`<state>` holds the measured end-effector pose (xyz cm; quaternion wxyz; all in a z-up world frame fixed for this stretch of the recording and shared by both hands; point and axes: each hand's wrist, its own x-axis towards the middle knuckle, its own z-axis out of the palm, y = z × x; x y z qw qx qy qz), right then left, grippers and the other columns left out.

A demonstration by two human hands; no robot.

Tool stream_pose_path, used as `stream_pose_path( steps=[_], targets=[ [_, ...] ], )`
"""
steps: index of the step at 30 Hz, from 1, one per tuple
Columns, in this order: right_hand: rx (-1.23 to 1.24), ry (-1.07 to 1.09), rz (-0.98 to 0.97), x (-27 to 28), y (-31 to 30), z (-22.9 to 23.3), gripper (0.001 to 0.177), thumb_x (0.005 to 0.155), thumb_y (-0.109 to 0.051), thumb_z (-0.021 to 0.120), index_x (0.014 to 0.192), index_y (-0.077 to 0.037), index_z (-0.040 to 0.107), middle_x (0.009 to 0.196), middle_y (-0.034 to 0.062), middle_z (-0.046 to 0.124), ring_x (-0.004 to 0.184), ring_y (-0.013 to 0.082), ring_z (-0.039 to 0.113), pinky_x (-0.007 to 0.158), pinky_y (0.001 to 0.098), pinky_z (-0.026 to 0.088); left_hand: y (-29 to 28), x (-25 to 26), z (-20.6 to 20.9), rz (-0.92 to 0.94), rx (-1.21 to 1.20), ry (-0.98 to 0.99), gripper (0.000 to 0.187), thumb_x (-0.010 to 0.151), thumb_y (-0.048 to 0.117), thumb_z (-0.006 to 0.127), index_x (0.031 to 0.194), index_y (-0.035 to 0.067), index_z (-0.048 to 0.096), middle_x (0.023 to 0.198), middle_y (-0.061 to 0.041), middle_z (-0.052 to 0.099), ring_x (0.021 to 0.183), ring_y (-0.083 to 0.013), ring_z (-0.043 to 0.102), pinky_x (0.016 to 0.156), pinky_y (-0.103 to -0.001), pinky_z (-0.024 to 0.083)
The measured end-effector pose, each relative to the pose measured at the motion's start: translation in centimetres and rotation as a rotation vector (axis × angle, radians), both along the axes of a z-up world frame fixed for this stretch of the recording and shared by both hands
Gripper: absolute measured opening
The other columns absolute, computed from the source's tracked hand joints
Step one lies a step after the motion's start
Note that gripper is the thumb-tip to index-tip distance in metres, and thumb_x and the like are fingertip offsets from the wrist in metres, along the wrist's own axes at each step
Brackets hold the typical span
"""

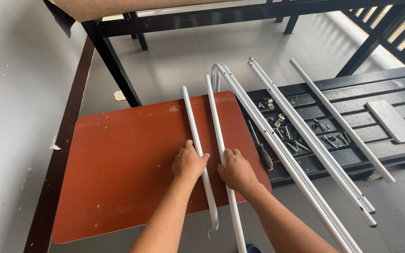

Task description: The person assembles a small table by attaching white metal frame pieces to a reddish-brown tabletop using a screwdriver. They align brackets, insert screws, and tighten them at multiple corners to secure the frame.

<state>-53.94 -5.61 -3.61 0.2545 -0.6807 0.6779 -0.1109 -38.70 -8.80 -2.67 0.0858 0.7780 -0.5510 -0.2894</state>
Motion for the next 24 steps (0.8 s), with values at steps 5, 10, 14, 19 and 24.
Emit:
stream_pose_path(
  steps=[5,10,14,19,24],
  targets=[
    [-0.041,-0.119,-0.124,-0.2,-0.8,-1.4,0.034,0.092,-0.020,0.059,0.113,0.007,0.057,0.116,0.0263,0.061,0.098,0.0444,0.067,0.091,0.0488,0.055,-1.2,0.3,-2.2,-0.024,-0.033,0.022,0.064,0.090,0.031,0.071,0.142,0.004,0.047,0.131,-0.016,0.064,0.117,-0.0307,0.068,0.093,-0.042,0.060],
    [-0.139,-0.253,-0.140,-1.0,-1.0,-1.6,0.041,0.090,-0.015,0.054,0.123,0.009,0.050,0.117,0.0310,0.058,0.098,0.0472,0.064,0.089,0.0500,0.053,-2.3,2.0,-1.8,-0.045,0.048,-0.043,0.049,0.092,0.020,0.065,0.136,0.001,0.052,0.132,-0.018,0.064,0.117,-0.0319,0.067,0.092,-0.043,0.059],
    [-0.185,-0.313,-0.144,-0.4,-0.6,-0.1,0.041,0.091,-0.016,0.055,0.124,0.008,0.052,0.117,0.0299,0.061,0.101,0.0440,0.064,0.091,0.0494,0.052,-2.7,4.5,1.6,-0.047,0.095,-0.037,0.040,0.091,0.014,0.060,0.130,0.002,0.059,0.122,-0.016,0.071,0.107,-0.0310,0.073,0.089,-0.043,0.059],
    [-0.186,-0.314,-0.130,0.1,-0.2,2.7,0.044,0.092,-0.017,0.054,0.129,0.007,0.051,0.121,0.0284,0.059,0.098,0.0419,0.066,0.089,0.0484,0.054,-2.1,8.8,6.8,-0.001,0.028,0.013,0.037,0.093,0.017,0.062,0.127,0.002,0.062,0.113,-0.017,0.072,0.097,-0.0297,0.073,0.084,-0.043,0.060],
    [-0.196,-0.301,-0.102,0.8,0.2,4.0,0.045,0.092,-0.018,0.054,0.130,0.006,0.051,0.125,0.0280,0.058,0.101,0.0422,0.066,0.090,0.0487,0.053,-1.4,13.1,11.4,0.194,0.011,0.201,0.040,0.096,0.010,0.055,0.135,0.003,0.058,0.112,-0.015,0.066,0.086,-0.0296,0.070,0.071,-0.045,0.063]
  ],
)
